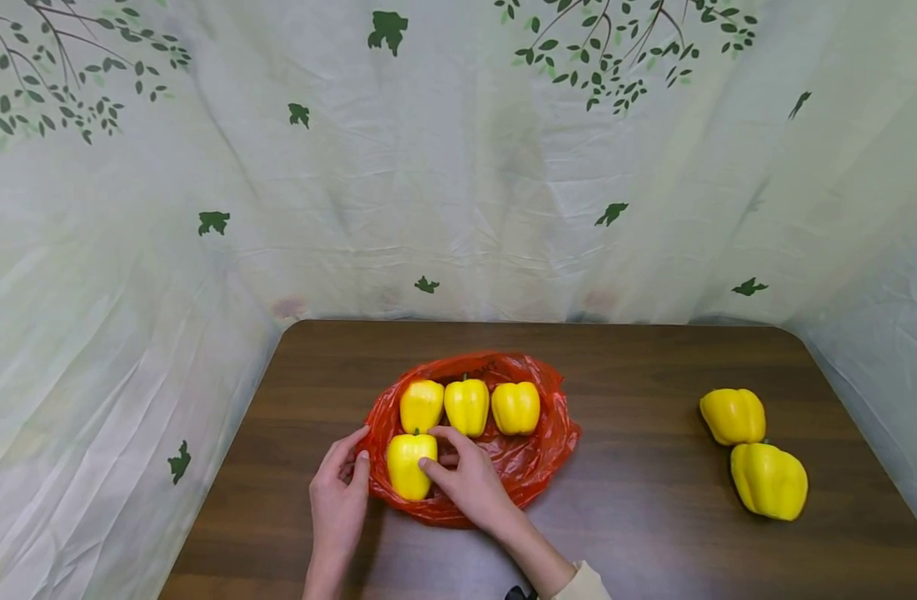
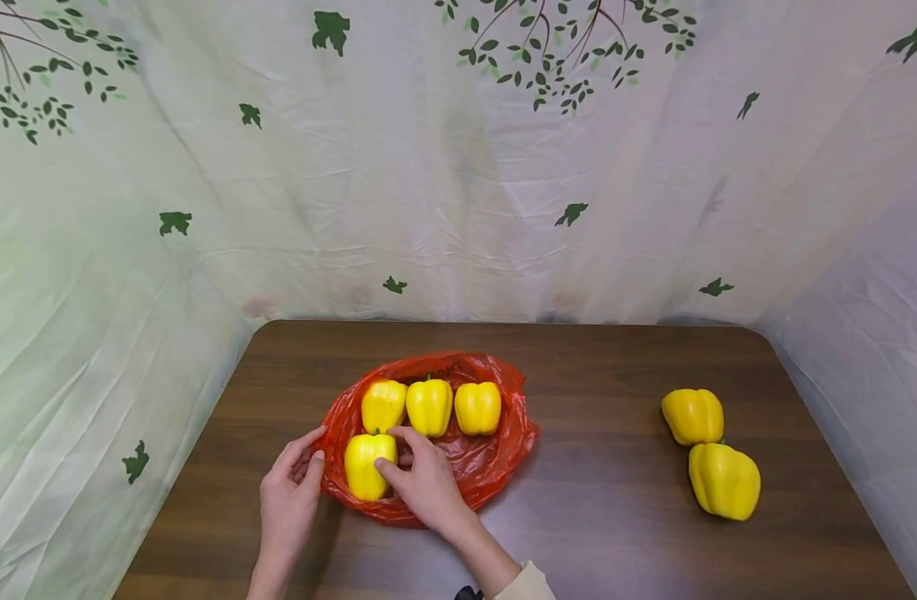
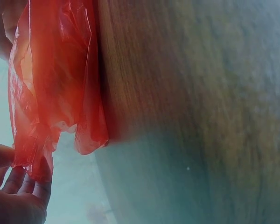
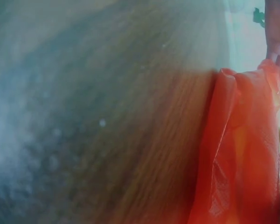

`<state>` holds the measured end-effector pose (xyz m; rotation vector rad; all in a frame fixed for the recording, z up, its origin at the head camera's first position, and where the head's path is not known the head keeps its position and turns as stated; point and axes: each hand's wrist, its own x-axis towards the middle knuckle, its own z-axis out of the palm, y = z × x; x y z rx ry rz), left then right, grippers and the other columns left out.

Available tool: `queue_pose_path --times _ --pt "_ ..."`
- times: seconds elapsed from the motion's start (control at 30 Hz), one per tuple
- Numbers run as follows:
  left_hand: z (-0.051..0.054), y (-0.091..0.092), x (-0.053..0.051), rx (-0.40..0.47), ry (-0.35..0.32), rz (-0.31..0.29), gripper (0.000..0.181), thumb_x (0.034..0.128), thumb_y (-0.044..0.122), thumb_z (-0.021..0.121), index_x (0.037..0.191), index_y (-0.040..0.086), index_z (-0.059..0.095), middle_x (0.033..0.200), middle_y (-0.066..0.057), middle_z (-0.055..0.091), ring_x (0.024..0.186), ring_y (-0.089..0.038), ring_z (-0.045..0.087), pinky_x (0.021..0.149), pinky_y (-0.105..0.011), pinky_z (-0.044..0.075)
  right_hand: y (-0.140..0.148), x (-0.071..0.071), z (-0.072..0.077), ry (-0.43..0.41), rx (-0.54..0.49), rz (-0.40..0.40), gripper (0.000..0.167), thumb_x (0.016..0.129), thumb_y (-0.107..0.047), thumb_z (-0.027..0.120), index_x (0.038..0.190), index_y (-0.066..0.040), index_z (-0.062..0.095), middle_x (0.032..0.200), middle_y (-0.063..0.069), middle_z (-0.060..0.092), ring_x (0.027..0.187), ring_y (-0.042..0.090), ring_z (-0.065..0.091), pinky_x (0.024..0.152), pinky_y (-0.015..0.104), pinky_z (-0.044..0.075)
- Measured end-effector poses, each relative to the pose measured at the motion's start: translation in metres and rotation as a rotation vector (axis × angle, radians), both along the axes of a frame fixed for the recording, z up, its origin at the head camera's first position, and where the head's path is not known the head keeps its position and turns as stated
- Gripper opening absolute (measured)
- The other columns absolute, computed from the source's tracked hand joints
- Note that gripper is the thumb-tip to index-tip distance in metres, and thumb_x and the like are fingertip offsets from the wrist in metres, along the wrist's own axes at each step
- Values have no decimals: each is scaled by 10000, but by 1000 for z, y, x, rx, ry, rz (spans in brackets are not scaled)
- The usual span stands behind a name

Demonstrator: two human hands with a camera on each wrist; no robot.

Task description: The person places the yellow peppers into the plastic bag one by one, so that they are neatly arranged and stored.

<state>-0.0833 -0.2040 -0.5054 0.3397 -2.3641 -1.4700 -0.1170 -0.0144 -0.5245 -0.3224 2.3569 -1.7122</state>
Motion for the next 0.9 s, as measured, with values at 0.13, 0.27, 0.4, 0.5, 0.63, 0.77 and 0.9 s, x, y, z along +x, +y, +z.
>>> queue_pose_path --times 0.13,0.27,0.4,0.5,0.63,0.77,0.9 --pt "1 0 0 5 16 1 355 933 -23 620 1227 168 681 1125 11 647 844 -160 579 739 -156 520 0 -1 3 1 5 15 445 921 -379 688 1312 -194 582 1225 15 633 982 137 653 796 330 559" --pt "1 -1 0 6 20 4 355 931 -27 623 1221 168 685 1121 14 648 840 -162 583 740 -152 518 1 -2 6 -10 18 27 471 920 -388 688 1324 -174 574 1248 22 622 996 148 650 816 353 557" --pt "1 -1 0 8 13 4 355 934 -23 620 1225 171 683 1129 8 647 843 -161 583 743 -151 518 3 -3 9 -34 27 31 502 912 -392 695 1340 -166 561 1245 19 620 1023 167 645 840 365 551" --pt "1 -2 0 4 5 2 352 940 -16 614 1233 170 677 1136 -2 644 850 -166 582 749 -147 515 6 -2 10 -42 10 34 514 910 -382 698 1348 -157 551 1245 21 618 1057 192 638 862 376 543" --pt "1 -2 0 -2 3 5 348 945 -11 610 1235 170 676 1127 -6 645 847 -172 579 746 -146 514 11 -1 15 -57 -17 38 523 912 -366 699 1360 -149 538 1254 37 612 1091 224 625 874 392 540" --pt "0 -2 0 -8 13 6 347 946 -12 608 1229 174 680 1115 -3 646 838 -171 577 738 -149 515 17 3 24 -46 -6 35 528 914 -350 700 1373 -152 530 1242 63 613 1100 235 608 893 407 532" --pt "-1 -4 0 -6 19 2 351 943 -19 610 1228 173 680 1118 -4 647 840 -170 584 741 -148 517 24 9 30 -11 -5 38 517 920 -316 698 1377 -144 526 1268 77 603 1127 245 592 932 417 510"
